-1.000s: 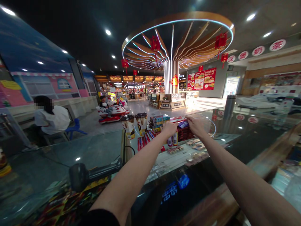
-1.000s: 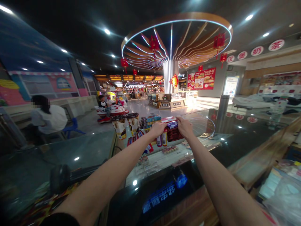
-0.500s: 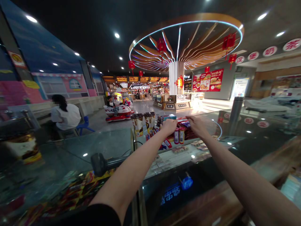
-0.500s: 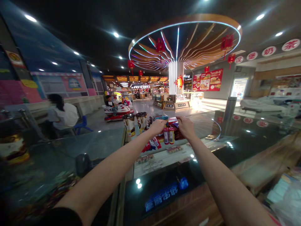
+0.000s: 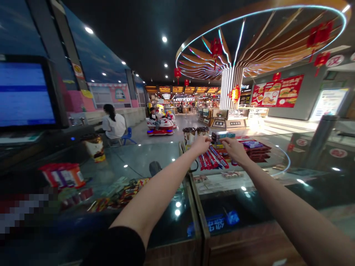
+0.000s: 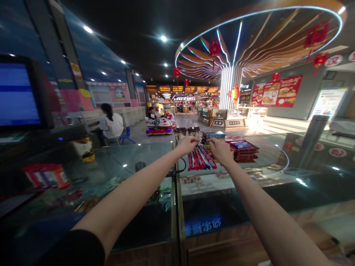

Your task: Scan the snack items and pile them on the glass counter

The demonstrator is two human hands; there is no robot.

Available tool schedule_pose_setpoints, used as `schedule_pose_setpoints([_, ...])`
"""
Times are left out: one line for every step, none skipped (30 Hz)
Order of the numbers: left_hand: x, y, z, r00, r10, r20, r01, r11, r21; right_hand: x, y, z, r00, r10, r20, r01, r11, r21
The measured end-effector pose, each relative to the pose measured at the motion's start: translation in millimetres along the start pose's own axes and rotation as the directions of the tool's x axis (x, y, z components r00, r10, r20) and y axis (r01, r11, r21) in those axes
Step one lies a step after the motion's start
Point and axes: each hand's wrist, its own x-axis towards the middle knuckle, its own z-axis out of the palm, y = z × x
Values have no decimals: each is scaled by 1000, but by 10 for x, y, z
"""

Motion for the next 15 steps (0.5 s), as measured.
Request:
schedule_pose_setpoints([-24,-67,-42,1000,-11,-10,11,1000,-9,-9,-70,34,1000,-9,12,10,1000,-3])
schedule_pose_setpoints([-45,-135,-81,1000,-22,-18,22,1000,-14,-15,-139,66,1000,-19,25,19,1000,-9])
schedule_pose_setpoints([-66,-204,-118,999,-32,-25,32,999,-18,-19,-206,99,999,-28,37,28,999,-16])
schedule_pose_setpoints([-85,-274,-155,999,-39,-36,38,999,-24,-21,-272,130,998,-36,49,37,999,-22])
schedule_pose_setpoints([-105,-344,-192,998,-44,-45,42,999,-31,-22,-337,162,997,-43,61,44,999,-26])
schedule_pose_setpoints([-126,-413,-230,997,-51,-53,49,998,-39,-21,-400,193,996,-51,74,53,998,-28])
schedule_pose_setpoints([-150,-480,-272,996,-61,-57,58,997,-46,-20,-462,224,995,-61,85,63,998,-26])
schedule_pose_setpoints([-177,-543,-316,996,-70,-62,67,997,-50,-19,-524,255,993,-72,94,75,997,-22])
schedule_pose_setpoints([-210,-602,-364,995,-78,-67,75,996,-49,-20,-584,286,991,-85,102,87,996,-18])
schedule_pose_setpoints([-247,-657,-416,994,-85,-71,82,996,-44,-22,-644,318,989,-99,112,101,995,-14])
schedule_pose_setpoints([-290,-708,-471,993,-88,-77,86,996,-36,-26,-701,349,986,-111,121,113,994,-11])
schedule_pose_setpoints([-338,-757,-529,993,-88,-85,85,996,-29,-32,-757,380,984,-122,131,124,992,-9])
schedule_pose_setpoints([-389,-804,-588,992,-88,-94,86,996,-23,-38,-812,411,981,-131,143,133,991,-4])
schedule_pose_setpoints([-444,-851,-647,990,-93,-102,92,996,-16,-45,-865,443,978,-140,155,141,990,3])
schedule_pose_setpoints([-500,-898,-705,989,-102,-111,101,995,-11,-53,-918,475,975,-149,165,148,989,15])
